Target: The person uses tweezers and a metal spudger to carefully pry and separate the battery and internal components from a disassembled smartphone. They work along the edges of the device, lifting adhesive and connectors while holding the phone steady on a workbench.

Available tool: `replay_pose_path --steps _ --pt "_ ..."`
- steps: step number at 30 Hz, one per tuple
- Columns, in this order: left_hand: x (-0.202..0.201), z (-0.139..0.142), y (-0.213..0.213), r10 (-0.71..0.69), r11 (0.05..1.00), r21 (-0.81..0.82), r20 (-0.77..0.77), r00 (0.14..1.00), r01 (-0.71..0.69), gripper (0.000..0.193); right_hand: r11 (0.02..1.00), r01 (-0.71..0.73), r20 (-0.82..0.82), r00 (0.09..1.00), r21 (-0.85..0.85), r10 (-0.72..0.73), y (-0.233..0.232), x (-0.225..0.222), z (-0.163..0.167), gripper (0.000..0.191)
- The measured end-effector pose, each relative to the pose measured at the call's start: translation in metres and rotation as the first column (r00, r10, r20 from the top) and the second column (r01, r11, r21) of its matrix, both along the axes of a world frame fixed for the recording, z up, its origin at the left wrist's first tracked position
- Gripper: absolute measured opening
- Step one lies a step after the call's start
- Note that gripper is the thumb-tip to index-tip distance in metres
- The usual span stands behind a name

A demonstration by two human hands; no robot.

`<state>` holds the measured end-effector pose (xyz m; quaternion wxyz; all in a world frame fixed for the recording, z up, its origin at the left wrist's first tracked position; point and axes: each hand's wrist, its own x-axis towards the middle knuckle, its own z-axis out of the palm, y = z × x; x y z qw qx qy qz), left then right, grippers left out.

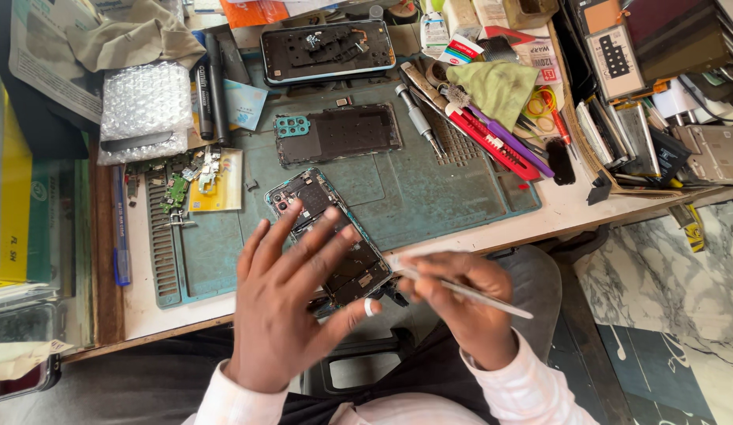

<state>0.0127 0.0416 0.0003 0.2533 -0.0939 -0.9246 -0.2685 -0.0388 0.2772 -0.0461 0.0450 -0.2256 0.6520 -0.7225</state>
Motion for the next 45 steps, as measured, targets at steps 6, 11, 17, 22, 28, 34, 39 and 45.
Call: replay_pose_path --steps 6,11,17,22,28,34,39,45 --pt "0.027 0.003 0.014 -0.263 0.964 0.014 -0.078 0.962 0.265 0.031 0.921 -0.387 -0.003 0.922 -0.046 0.387 0.028 0.012 0.011 0.017" --pt "0.039 -0.004 0.017 -0.311 0.948 0.072 0.024 0.95 0.309 0.019 0.916 -0.402 0.007 0.916 0.009 0.402 0.039 0.014 0.005 0.018" --pt "0.044 -0.012 0.01 -0.363 0.932 0.041 0.06 0.93 0.361 0.021 0.976 -0.17 0.071 0.981 -0.138 0.181 0.054 0.0 -0.004 0.017" --pt "0.044 -0.013 0.012 -0.421 0.906 0.011 0.154 0.894 0.424 0.03 1.0 0.016 0.11 0.994 -0.024 -0.014 0.04 -0.007 -0.008 0.018" --pt "0.039 0.001 0.003 -0.431 0.902 0.058 0.115 0.895 0.427 0.016 0.996 0.007 -0.08 0.997 0.09 0.001 0.012 -0.011 -0.002 0.015" --pt "0.021 0.018 -0.009 -0.331 0.943 0.075 0.109 0.937 0.324 0.014 0.96 0.099 -0.349 0.937 0.261 -0.002 -0.01 -0.025 0.016 0.018" --pt "0.0 0.021 -0.015 -0.099 0.994 -0.032 0.134 0.986 0.104 0.057 0.948 0.114 -0.429 0.903 0.296 0.025 -0.021 -0.039 0.026 0.022" --pt "-0.019 0.012 -0.02 0.022 0.985 -0.173 0.148 0.989 0.004 0.124 0.92 0.102 -0.385 0.921 0.379 0.057 -0.019 -0.038 0.033 0.017"
